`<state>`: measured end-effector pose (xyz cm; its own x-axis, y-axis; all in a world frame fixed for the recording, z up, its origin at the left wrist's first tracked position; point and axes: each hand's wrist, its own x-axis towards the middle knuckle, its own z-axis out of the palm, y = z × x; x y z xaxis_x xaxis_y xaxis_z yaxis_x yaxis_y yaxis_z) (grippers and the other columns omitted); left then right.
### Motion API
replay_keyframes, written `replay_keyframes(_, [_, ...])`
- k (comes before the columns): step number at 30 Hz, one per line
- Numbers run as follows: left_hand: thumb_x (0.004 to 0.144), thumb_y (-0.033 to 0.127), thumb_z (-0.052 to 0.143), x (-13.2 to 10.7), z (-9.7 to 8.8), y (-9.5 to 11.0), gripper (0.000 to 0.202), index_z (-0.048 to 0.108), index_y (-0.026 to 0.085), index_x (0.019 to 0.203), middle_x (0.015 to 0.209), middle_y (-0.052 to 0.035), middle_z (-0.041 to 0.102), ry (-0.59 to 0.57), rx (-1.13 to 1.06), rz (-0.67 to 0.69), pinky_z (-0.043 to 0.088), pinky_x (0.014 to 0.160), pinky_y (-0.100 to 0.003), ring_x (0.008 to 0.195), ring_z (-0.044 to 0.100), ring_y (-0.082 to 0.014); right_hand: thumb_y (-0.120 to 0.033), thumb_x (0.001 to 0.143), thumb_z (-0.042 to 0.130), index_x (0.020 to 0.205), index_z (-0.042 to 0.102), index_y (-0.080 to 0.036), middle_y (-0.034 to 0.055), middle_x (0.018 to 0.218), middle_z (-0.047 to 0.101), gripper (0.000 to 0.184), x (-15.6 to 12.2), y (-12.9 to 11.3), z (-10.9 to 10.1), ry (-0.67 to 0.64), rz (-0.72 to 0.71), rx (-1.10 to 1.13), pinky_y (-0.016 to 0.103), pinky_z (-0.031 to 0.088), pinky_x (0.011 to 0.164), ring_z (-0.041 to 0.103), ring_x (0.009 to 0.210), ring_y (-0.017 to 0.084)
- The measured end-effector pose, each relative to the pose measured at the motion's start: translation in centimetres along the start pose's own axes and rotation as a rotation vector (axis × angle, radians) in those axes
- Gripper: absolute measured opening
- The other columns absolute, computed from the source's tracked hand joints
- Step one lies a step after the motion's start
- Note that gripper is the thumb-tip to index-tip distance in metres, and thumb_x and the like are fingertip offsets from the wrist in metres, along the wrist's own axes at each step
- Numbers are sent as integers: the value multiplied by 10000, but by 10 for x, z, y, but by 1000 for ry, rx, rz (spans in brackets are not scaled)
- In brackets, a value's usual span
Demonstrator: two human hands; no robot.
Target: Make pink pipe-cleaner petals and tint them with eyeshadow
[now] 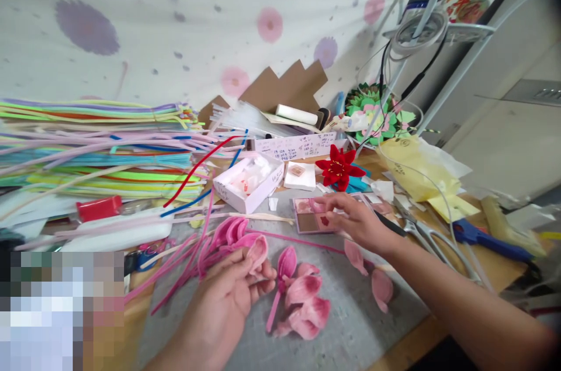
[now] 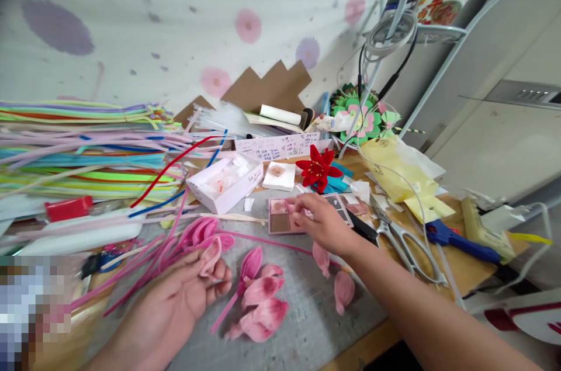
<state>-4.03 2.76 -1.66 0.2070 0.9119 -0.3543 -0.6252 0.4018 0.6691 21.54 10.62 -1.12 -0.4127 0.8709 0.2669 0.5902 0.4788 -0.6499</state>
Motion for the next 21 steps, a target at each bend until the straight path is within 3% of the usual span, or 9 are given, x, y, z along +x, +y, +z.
replay_keyframes(3, [785,218,607,-1,1,1,153,545,167,655,631,-4,549,-112,-109,-66,463,710,-329,693,575,-168,-285,940,360,901,424,-222,122,1224,590,97,-9,-26,5,-61,-58,465,459,447,927,515,1210,253])
replay_keyframes(5, [835,247,551,-3,1,0,187,525,175,664,610,6,524,-189,-178,-90,458,722,-344,688,577,-170,-272,941,350,958,404,-243,109,1292,555,63,-16,-50,9,-112,-156,521,453,463,927,489,1244,241])
replay_keyframes(9, [875,311,505,-7,3,-1,275,479,177,636,573,19,477,-216,-273,-127,452,701,-348,653,562,-166,-286,920,447,1015,478,-257,75,1363,506,104,-24,-91,12,-100,-392,95,394,462,980,406,1311,226])
replay_keyframes(12, [860,319,537,-10,5,-2,270,482,176,638,559,28,459,-240,-316,-159,453,678,-325,631,561,-154,-341,904,496,995,558,-231,48,1366,510,156,-24,-105,19,-71,-593,-191,426,346,1095,329,1355,243])
replay_keyframes(17, [789,275,629,-13,9,1,283,485,157,577,518,36,461,-248,-336,-216,443,589,-256,548,550,-115,-360,874,545,1001,599,-202,16,1400,467,209,-25,-103,33,-55,-709,-318,485,118,1173,352,1335,268])
replay_keyframes(21, [741,265,671,-14,12,3,299,462,163,553,476,57,393,-270,-327,-227,432,567,-244,511,511,-101,-335,874,540,954,615,-211,18,1387,482,166,-25,-102,36,-12,-702,-320,477,103,1175,348,1342,252])
